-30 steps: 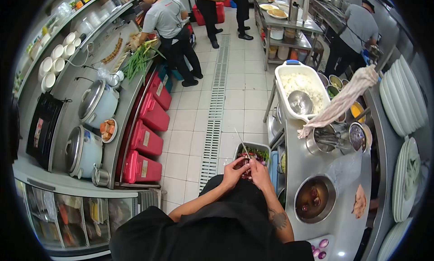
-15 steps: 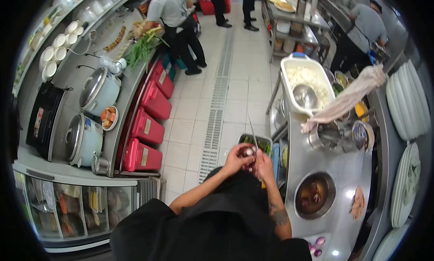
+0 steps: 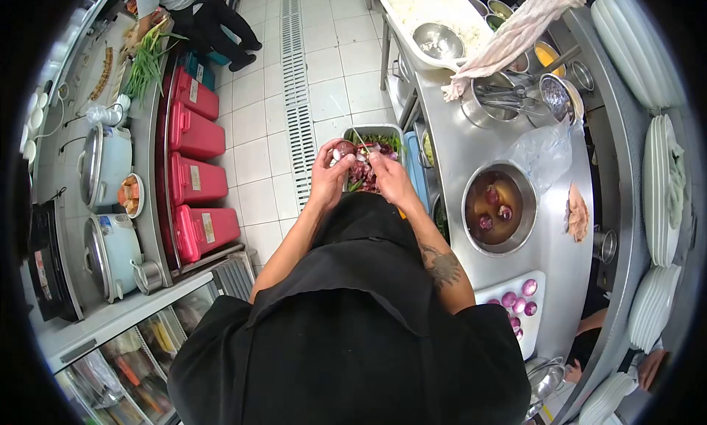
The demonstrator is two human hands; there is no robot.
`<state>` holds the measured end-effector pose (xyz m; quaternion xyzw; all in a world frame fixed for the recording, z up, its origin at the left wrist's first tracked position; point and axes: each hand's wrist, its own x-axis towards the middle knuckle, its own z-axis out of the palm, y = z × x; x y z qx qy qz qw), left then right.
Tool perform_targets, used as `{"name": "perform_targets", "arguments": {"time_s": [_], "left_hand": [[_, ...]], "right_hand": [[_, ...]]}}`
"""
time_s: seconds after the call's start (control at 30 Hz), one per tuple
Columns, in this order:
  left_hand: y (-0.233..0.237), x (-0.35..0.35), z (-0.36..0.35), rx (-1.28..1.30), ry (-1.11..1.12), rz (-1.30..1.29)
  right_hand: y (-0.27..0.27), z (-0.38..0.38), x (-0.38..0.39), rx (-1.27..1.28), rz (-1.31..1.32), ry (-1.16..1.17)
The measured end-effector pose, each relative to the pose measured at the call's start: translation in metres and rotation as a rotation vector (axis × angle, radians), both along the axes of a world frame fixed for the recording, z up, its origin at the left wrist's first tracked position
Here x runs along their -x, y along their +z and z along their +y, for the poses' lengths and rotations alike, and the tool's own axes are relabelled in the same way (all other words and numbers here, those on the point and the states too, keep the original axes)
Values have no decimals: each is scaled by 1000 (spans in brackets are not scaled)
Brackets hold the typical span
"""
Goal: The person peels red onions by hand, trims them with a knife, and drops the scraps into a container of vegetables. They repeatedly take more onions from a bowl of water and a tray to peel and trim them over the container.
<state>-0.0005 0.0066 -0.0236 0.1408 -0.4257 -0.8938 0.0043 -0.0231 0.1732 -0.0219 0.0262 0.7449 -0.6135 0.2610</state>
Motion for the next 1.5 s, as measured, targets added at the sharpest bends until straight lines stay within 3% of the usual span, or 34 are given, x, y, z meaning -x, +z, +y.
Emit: {"name": "perform_targets", "arguments": {"time_s": [0.03,0.17,0.23,0.53,0.7,0.93,1.17,1.3,1.43,1.5], "left_hand": [[-1,0,0,1,-5,-6],[-6,4,-4,54,-20,-48],[-8,4,-7,-179,-21,-67],[1,2,-4,-45,53,-55],[3,4,-10,198,93,33],[5,3,-15,295,104,93],[2,-2,-14,299,67,81],[2,-9,-7,239,90,-29],[-9,-20,7,582,5,73],[-10,-19,11,496,33,29]], "right_hand": [[-1,-1,-3,-79,161,18],[22,-3,-12,-169,220,34],[28,-3,-16,-168,240,55],[44,-6,-22,-279,424,118],[51,-6,-22,-299,371,152],[59,-9,-21,-311,399,165],[34,-14,-20,-263,479,100],[36,-14,-16,-277,407,119],[29,-14,-2,-279,386,124],[30,-13,3,-227,336,111]]}}
